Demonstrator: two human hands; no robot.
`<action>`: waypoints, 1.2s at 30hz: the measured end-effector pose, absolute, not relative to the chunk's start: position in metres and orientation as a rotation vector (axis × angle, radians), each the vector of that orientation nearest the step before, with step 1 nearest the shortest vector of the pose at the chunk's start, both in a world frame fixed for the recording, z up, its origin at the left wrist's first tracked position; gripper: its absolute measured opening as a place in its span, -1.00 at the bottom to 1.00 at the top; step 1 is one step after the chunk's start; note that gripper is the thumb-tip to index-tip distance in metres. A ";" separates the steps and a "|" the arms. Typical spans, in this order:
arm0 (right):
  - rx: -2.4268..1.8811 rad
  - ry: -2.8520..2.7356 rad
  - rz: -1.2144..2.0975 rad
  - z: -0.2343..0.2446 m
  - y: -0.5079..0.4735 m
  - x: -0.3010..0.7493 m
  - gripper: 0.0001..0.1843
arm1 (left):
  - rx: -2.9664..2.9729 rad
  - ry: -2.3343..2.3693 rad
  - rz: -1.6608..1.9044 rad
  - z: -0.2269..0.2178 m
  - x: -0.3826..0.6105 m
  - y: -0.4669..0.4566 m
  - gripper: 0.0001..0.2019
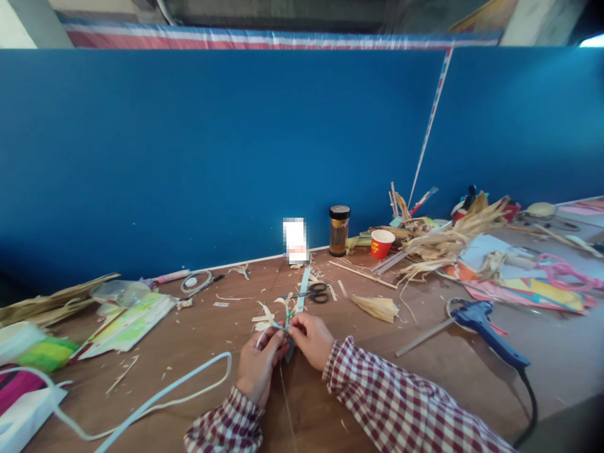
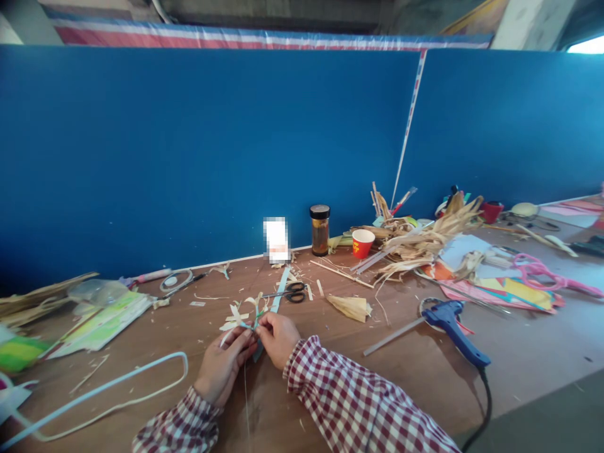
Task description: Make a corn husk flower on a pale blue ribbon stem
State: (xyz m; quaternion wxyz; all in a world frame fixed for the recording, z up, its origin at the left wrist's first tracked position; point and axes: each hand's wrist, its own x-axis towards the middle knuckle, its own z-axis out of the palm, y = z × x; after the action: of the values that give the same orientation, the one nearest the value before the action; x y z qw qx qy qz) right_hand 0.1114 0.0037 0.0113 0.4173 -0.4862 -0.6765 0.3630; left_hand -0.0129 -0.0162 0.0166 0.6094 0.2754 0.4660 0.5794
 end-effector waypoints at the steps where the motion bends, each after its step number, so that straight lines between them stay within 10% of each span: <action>1: -1.218 -1.695 0.913 0.011 0.004 0.111 -0.90 | 0.640 1.081 1.335 0.016 -0.013 -0.016 -0.68; 36: -1.303 -1.767 0.880 0.005 0.006 0.112 -0.89 | 0.735 1.122 1.351 0.006 -0.011 -0.011 -0.74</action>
State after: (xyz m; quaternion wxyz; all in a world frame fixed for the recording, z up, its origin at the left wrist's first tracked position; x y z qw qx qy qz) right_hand 0.1115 0.0056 0.0050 0.3783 -0.5100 -0.6916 0.3443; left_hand -0.0112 -0.0112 0.0061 0.5803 0.3145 0.4800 0.5779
